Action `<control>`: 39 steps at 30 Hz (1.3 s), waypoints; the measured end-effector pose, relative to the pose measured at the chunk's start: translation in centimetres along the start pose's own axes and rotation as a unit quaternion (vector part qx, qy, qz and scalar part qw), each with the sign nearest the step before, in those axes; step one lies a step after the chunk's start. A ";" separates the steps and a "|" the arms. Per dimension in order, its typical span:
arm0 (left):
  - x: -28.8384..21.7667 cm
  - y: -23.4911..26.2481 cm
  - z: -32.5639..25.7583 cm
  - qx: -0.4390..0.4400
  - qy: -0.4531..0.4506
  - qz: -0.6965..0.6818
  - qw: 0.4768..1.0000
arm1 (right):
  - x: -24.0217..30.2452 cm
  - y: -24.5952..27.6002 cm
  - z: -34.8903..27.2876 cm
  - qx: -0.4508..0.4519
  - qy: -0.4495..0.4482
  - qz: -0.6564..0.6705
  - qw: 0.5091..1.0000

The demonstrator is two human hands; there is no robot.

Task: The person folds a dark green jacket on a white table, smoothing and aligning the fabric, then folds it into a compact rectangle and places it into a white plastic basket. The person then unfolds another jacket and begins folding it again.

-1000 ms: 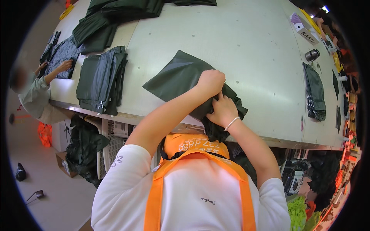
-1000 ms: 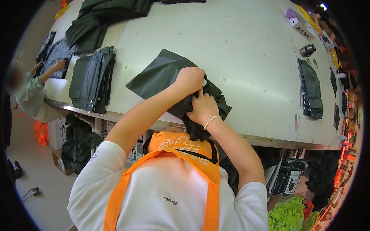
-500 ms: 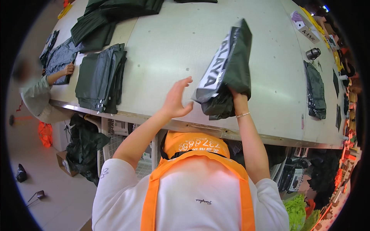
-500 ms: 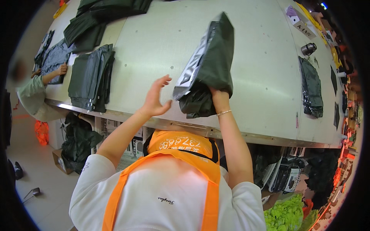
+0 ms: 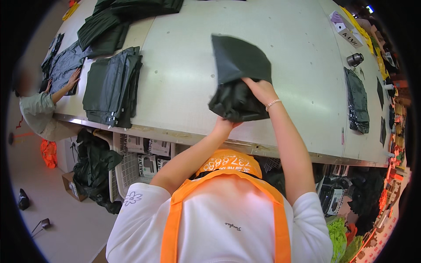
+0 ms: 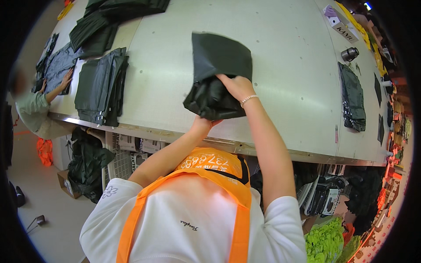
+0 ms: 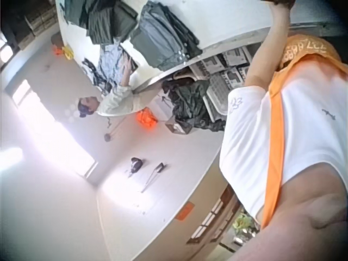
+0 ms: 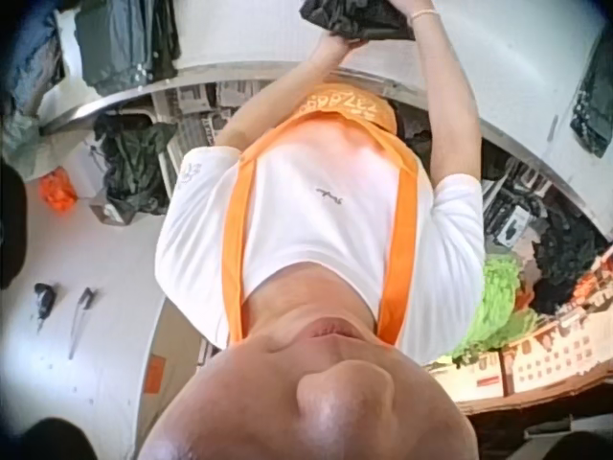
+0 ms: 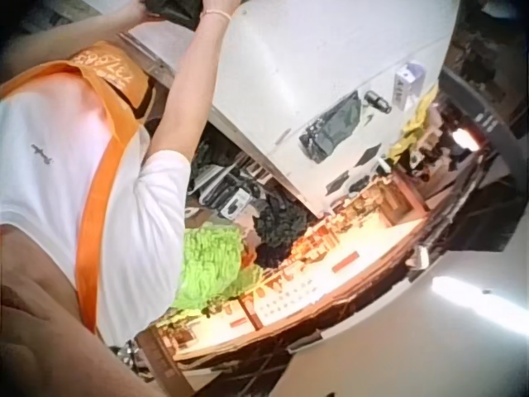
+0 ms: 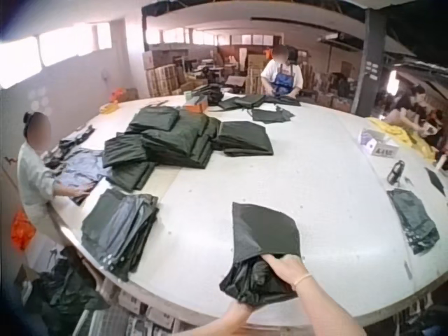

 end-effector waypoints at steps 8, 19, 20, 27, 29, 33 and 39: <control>-0.2 0.1 0.2 0.018 0.020 -0.113 0.993 | 6.0 -1.5 -2.0 0.017 0.073 -0.405 0.911; 0.1 0.5 1.5 -0.026 0.012 -0.022 0.999 | 8.5 -2.2 -5.2 -0.054 0.162 -0.509 0.844; 0.5 1.0 2.0 -0.015 0.011 -0.020 1.000 | 8.4 -2.7 -5.4 -0.056 0.205 -0.489 0.846; -0.8 -1.7 1.3 -0.004 0.053 0.001 0.999 | 6.4 -3.5 -2.9 -0.092 0.176 -0.430 0.881; -0.8 -1.4 1.3 0.006 0.054 0.001 0.999 | 6.5 -3.7 -2.3 -0.072 0.132 -0.419 0.896; -0.8 -1.9 1.1 0.013 0.043 -0.045 0.998 | 5.5 -6.1 -3.5 -0.041 0.268 -0.432 0.860; -0.3 -1.4 1.3 0.027 0.042 -0.059 0.997 | 3.1 -4.5 -3.7 -0.003 0.133 -0.303 0.944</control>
Point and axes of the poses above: each hand's wrist, its own z-axis towards the middle knuckle, its own y-axis out of the back of the hand, x = y × z, the point moved 7 cm from there along z, towards the middle knuckle, and after that the axes turned 10 degrees about x, right-handed, at the moved point
